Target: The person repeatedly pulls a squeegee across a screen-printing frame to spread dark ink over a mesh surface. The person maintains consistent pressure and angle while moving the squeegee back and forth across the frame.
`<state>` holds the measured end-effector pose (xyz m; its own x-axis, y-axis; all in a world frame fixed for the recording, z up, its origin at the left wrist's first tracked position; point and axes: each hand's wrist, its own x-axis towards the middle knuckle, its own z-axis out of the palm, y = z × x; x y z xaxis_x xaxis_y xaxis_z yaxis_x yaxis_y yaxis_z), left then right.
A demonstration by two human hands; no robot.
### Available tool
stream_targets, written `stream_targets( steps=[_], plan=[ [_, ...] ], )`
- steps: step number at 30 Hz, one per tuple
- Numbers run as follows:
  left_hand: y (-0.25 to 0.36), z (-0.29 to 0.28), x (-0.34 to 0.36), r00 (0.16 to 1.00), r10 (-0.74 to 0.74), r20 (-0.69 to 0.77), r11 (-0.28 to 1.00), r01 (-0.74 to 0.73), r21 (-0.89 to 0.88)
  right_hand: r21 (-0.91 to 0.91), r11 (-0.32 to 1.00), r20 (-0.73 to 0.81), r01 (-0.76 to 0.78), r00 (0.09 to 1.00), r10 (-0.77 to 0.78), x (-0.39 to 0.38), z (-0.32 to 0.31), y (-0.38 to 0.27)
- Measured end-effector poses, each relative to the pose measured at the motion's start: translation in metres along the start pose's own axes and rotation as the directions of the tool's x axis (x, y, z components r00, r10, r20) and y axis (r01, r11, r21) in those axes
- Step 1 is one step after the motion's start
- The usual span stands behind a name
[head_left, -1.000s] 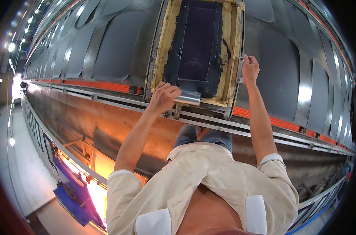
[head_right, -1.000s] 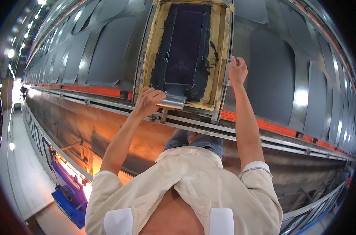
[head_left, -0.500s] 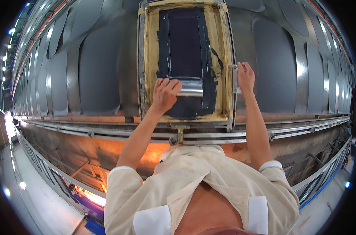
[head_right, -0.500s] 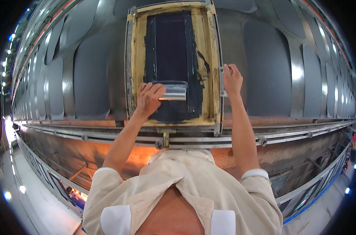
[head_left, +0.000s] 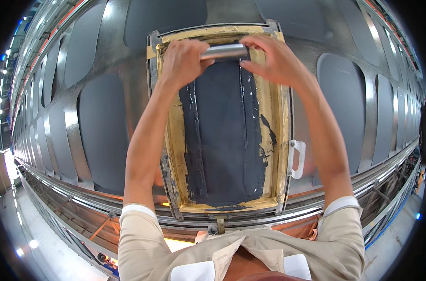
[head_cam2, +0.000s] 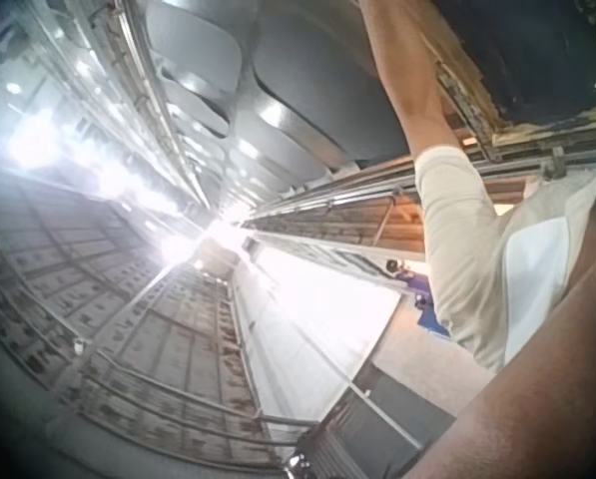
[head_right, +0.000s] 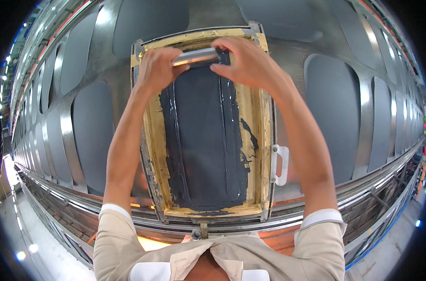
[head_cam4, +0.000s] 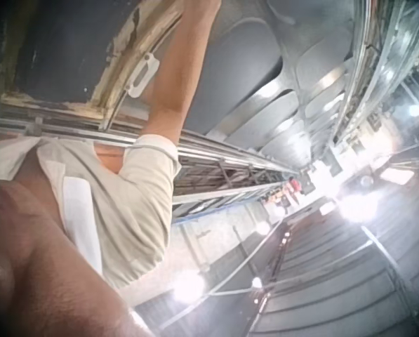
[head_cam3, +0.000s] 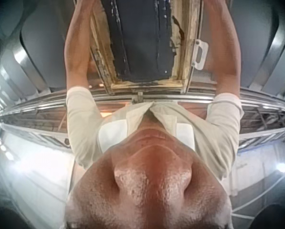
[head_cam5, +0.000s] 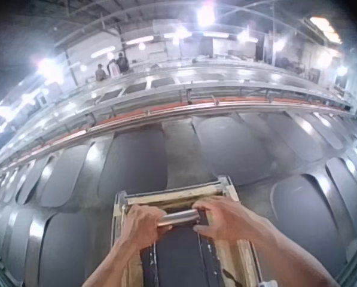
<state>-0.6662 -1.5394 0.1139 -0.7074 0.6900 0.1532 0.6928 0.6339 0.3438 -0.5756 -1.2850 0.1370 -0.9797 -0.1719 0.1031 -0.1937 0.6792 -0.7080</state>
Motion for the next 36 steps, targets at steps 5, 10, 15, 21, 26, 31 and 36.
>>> stream_targets(
  steps=[5,10,15,21,26,31,36],
  plan=[
    [-0.018,-0.004,0.044,0.968,-0.150,0.202,0.988,0.151,0.011,-0.345,0.929,0.328,-0.131,0.911,0.250,0.089,0.014,0.007],
    [-0.021,0.003,0.046,0.972,-0.159,0.172,0.987,0.161,0.004,-0.348,0.928,0.278,-0.130,0.931,0.235,0.092,0.028,0.019],
    [0.006,0.001,0.011,0.967,-0.159,0.199,0.987,0.161,0.007,-0.350,0.933,0.289,-0.088,0.937,0.197,0.051,0.035,0.002],
    [0.081,0.011,-0.126,0.988,-0.057,0.143,0.998,0.055,0.015,-0.350,0.937,0.278,-0.006,0.954,0.111,-0.088,0.069,-0.046],
    [0.176,0.003,-0.266,0.990,-0.049,0.132,0.997,0.057,-0.058,-0.312,0.947,0.323,0.074,0.946,0.033,-0.242,0.094,-0.114],
    [0.216,-0.001,-0.327,0.989,-0.094,0.113,0.989,0.106,-0.104,-0.250,0.966,0.241,0.071,0.971,-0.009,-0.307,0.104,-0.144],
    [0.187,-0.004,-0.279,0.979,-0.089,0.185,0.992,0.105,-0.077,-0.310,0.948,0.323,0.072,0.946,0.034,-0.253,0.088,-0.123]
  ],
)
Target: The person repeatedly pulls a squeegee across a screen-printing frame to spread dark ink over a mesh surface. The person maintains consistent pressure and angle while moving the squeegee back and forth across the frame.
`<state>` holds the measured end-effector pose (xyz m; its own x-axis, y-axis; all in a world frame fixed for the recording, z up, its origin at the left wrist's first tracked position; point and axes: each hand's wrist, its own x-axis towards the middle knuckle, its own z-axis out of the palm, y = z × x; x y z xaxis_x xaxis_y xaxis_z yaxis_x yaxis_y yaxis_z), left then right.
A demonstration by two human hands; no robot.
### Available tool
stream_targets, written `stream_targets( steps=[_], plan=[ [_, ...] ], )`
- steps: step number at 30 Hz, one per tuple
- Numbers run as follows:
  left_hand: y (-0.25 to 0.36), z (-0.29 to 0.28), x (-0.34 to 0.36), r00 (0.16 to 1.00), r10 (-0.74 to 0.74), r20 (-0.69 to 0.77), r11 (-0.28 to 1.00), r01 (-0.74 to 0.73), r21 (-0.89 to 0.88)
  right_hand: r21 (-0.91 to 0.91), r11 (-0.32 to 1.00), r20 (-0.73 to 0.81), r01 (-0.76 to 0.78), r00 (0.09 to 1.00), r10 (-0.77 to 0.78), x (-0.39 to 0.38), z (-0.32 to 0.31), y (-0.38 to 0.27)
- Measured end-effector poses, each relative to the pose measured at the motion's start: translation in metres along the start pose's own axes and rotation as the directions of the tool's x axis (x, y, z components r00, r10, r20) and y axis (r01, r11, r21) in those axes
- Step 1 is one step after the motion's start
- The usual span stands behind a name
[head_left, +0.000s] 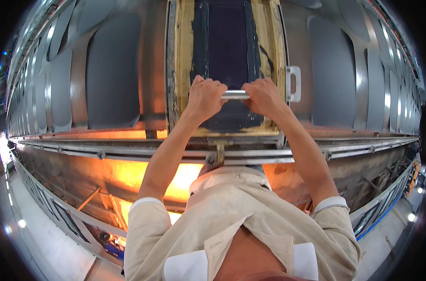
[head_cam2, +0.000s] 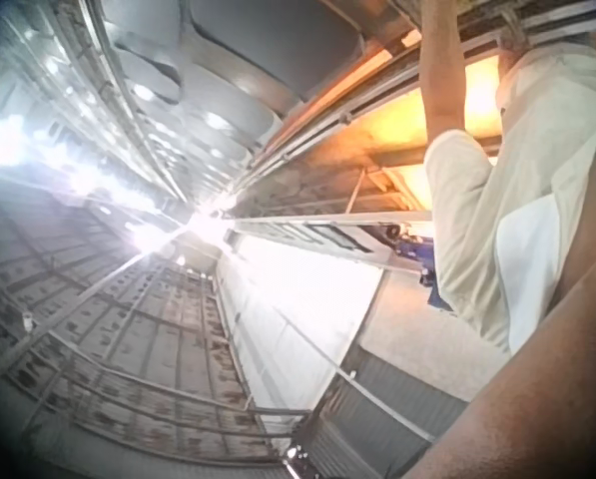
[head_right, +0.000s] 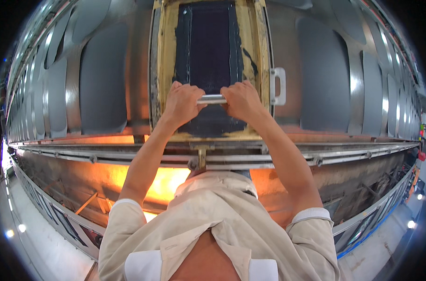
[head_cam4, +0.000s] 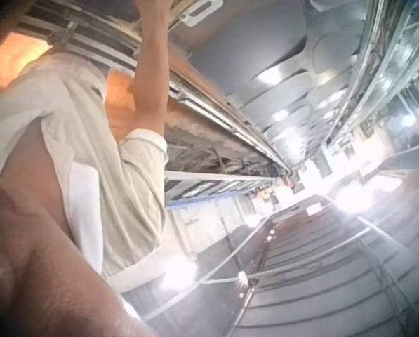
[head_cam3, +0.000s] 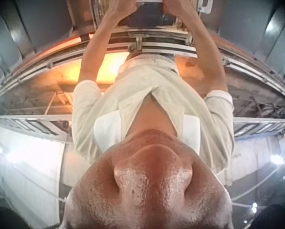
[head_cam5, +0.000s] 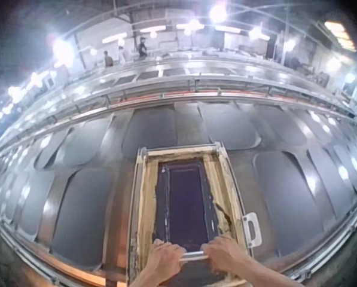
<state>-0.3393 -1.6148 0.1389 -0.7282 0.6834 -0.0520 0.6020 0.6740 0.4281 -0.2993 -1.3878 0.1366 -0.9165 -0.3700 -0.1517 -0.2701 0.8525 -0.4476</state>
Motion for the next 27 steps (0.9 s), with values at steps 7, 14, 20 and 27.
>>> stream_targets(
  steps=[7,14,20,27],
  plan=[
    [-0.104,-0.050,0.215,0.996,0.050,-0.069,0.986,-0.038,0.165,-0.055,0.996,-0.072,-0.067,0.995,0.063,0.192,-0.080,0.118],
    [-0.172,-0.076,0.349,0.998,0.038,-0.048,0.981,-0.028,0.194,-0.028,0.988,0.026,-0.151,0.988,0.152,0.325,-0.119,0.200],
    [-0.195,-0.058,0.364,0.995,0.035,-0.099,0.992,-0.023,0.121,0.014,0.995,0.061,-0.101,0.993,0.100,0.335,-0.120,0.213],
    [-0.149,-0.047,0.297,0.992,0.019,-0.125,0.981,0.006,0.196,0.017,0.997,-0.005,-0.081,0.997,0.081,0.275,-0.100,0.170]
  ],
)
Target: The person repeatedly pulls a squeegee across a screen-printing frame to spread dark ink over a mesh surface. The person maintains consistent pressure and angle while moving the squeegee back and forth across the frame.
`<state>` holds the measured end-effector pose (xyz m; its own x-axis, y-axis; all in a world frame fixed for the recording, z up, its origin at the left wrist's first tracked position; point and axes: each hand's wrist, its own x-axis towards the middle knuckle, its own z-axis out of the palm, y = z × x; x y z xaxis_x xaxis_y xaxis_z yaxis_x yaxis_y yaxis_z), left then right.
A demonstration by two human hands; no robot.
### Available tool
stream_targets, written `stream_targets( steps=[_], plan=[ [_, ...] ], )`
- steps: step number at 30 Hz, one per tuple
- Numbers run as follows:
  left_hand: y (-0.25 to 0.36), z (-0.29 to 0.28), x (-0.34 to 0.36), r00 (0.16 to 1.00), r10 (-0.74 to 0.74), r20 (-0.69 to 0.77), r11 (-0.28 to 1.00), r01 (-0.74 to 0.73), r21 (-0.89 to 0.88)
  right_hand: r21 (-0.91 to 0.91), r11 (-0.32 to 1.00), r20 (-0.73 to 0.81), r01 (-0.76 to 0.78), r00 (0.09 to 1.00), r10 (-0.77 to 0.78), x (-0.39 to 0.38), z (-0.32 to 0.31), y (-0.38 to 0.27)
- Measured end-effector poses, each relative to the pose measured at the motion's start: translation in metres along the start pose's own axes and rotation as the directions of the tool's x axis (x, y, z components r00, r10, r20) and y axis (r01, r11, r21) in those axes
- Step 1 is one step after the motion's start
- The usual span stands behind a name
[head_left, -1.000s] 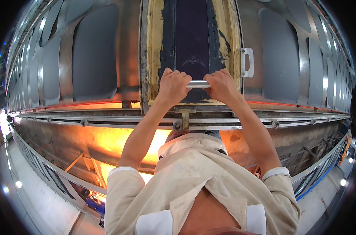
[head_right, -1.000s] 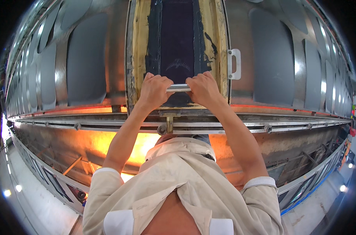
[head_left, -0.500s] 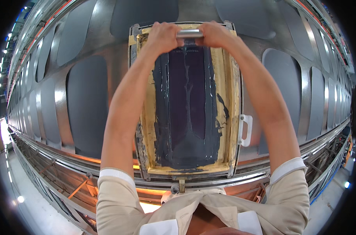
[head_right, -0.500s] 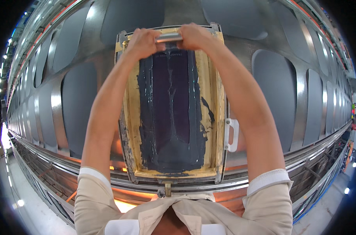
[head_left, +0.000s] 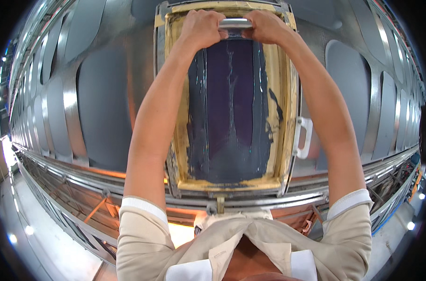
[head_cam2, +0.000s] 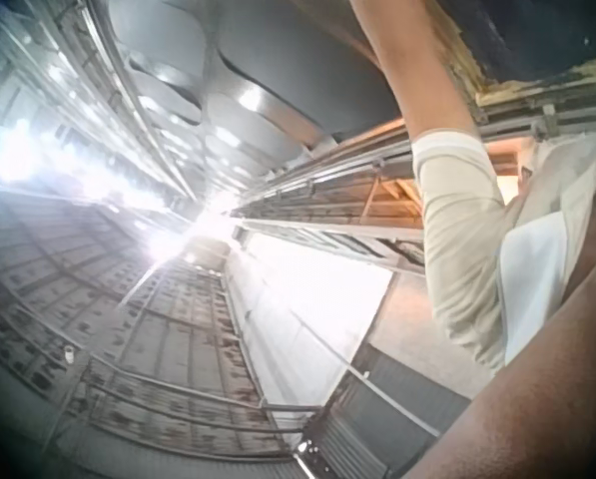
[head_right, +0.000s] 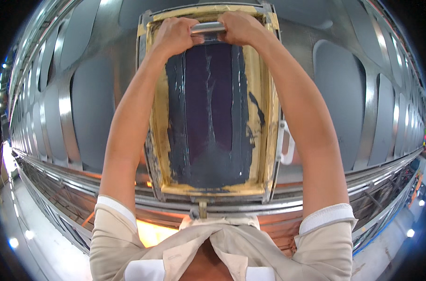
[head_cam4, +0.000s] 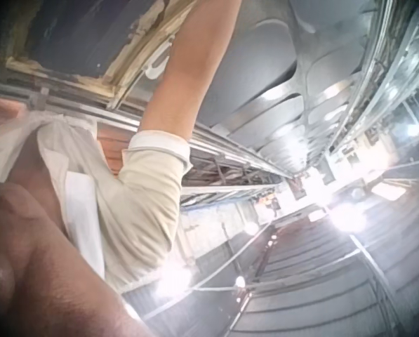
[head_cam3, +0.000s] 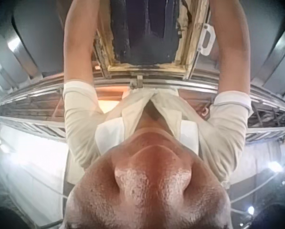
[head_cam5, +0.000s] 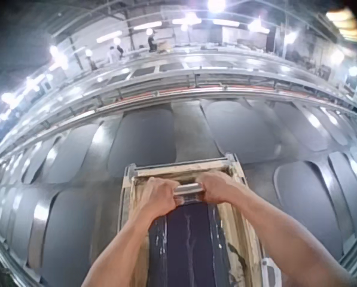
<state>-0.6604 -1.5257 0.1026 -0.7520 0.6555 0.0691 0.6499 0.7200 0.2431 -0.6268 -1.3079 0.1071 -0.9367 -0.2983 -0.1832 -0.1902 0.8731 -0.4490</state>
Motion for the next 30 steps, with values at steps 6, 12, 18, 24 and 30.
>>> stream_targets(
  steps=[6,12,18,24,30],
  plan=[
    [0.076,0.000,-0.148,0.999,0.026,0.034,0.990,-0.021,-0.136,0.033,0.999,0.025,0.001,1.000,-0.002,-0.145,0.061,-0.065],
    [0.167,-0.007,-0.311,0.999,0.002,-0.032,0.989,-0.006,-0.146,0.034,0.998,0.106,0.052,0.993,-0.055,-0.306,0.106,-0.151],
    [0.189,-0.010,-0.332,0.998,-0.003,-0.067,0.990,-0.006,-0.141,0.293,0.933,-0.247,-0.209,0.926,0.285,-0.302,0.081,-0.104],
    [0.190,-0.013,-0.333,0.998,-0.019,0.055,0.989,0.027,-0.145,0.425,0.623,-0.300,-0.656,0.547,0.781,-0.289,0.094,-0.009],
    [0.183,-0.021,-0.339,0.997,-0.055,-0.060,0.978,0.042,-0.204,0.529,0.588,-0.371,-0.612,0.455,0.809,-0.291,0.067,-0.023]
  ],
)
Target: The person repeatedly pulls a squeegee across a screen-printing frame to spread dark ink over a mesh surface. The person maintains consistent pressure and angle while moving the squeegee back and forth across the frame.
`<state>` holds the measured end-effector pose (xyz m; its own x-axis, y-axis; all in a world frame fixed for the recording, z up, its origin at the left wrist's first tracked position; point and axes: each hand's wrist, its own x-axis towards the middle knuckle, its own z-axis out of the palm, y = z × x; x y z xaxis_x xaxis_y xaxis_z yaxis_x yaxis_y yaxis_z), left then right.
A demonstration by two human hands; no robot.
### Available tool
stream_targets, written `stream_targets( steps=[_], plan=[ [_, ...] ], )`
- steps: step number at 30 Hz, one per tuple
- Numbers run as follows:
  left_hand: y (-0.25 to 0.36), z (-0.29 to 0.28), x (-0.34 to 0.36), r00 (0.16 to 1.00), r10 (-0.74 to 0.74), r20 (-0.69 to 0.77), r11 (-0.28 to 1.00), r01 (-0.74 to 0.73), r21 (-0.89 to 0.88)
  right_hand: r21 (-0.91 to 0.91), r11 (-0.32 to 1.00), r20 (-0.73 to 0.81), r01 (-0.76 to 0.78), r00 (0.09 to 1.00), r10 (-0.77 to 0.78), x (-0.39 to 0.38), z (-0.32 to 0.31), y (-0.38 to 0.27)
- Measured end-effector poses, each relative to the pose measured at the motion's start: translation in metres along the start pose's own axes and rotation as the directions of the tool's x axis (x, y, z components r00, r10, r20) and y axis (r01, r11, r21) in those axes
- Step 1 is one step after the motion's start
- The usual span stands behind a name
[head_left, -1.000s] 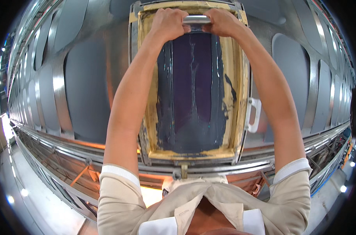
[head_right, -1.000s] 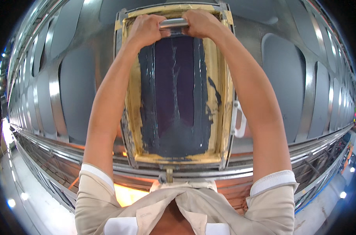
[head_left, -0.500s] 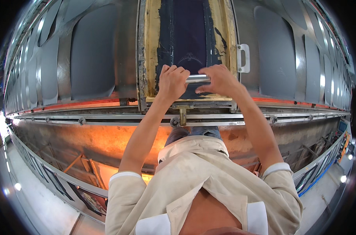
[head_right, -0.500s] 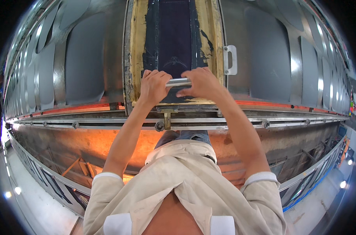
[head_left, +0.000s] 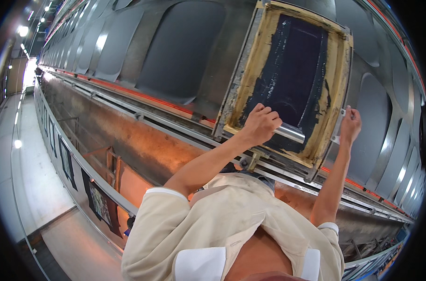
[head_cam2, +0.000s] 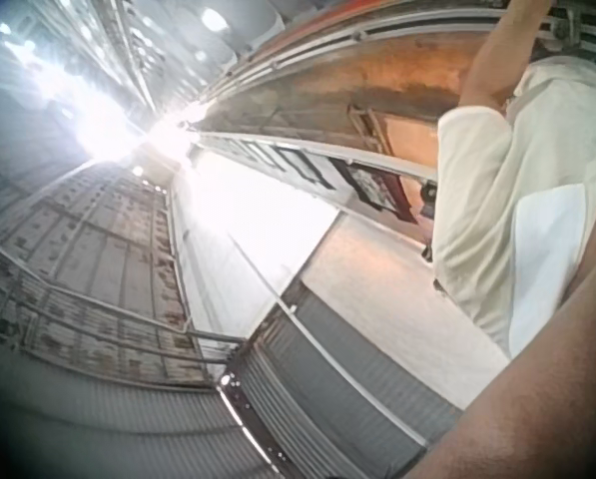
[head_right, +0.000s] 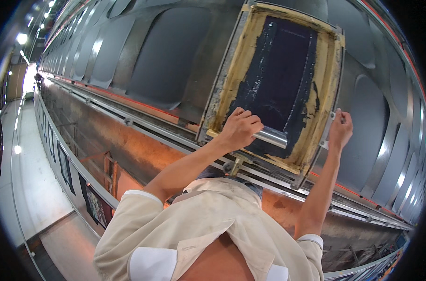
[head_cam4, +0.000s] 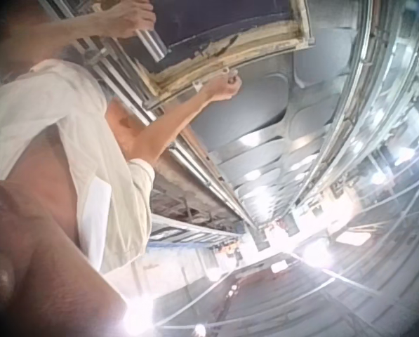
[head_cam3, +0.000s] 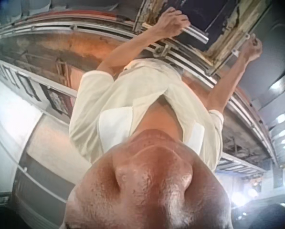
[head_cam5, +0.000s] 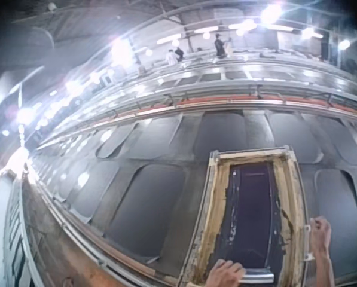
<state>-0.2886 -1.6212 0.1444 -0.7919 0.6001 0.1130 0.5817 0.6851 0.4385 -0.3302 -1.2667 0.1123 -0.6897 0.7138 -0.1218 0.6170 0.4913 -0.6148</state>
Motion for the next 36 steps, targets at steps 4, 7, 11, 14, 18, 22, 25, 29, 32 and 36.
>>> stream_targets(
  steps=[4,7,11,14,18,22,25,29,32,36],
  plan=[
    [0.001,-0.038,-0.005,1.000,-0.024,-0.010,0.999,0.024,0.032,0.068,0.982,-0.022,0.175,0.984,-0.174,-0.013,-0.011,-0.023],
    [0.007,-0.072,-0.008,0.994,-0.094,0.058,0.990,0.087,0.115,0.167,0.939,-0.114,0.299,0.952,-0.283,-0.034,-0.016,-0.047],
    [-0.006,-0.114,-0.006,0.996,-0.089,-0.016,0.989,0.091,0.121,0.373,0.917,0.008,0.144,0.987,-0.158,-0.067,-0.007,-0.092],
    [0.007,-0.134,-0.001,0.997,-0.019,-0.078,0.985,0.032,0.171,0.413,0.901,0.055,0.130,0.984,-0.168,-0.060,-0.019,-0.108],
    [0.039,-0.149,0.007,0.998,0.014,-0.063,0.986,-0.004,0.168,0.498,0.856,0.014,0.142,0.985,-0.171,-0.034,-0.048,-0.111],
    [0.052,-0.162,-0.014,0.992,0.103,-0.076,0.984,-0.091,0.150,0.445,0.885,0.013,0.138,0.987,-0.161,-0.026,-0.057,-0.114],
    [0.047,-0.155,-0.026,0.991,0.131,-0.027,0.986,-0.128,0.104,0.386,0.912,0.010,0.140,0.988,-0.155,-0.023,-0.051,-0.112],
    [0.038,-0.145,-0.032,0.984,0.172,-0.048,0.980,-0.165,0.114,0.265,0.950,-0.041,0.165,0.986,-0.159,-0.014,-0.036,-0.101],
    [0.031,-0.143,-0.020,0.981,0.188,-0.047,0.972,-0.179,0.152,0.215,0.963,0.022,0.162,0.985,-0.170,-0.012,-0.035,-0.098],
    [-0.007,-0.138,0.049,0.979,0.185,-0.089,0.971,-0.168,0.170,0.003,0.987,0.147,0.159,0.977,-0.158,-0.009,-0.053,-0.109]
  ],
)
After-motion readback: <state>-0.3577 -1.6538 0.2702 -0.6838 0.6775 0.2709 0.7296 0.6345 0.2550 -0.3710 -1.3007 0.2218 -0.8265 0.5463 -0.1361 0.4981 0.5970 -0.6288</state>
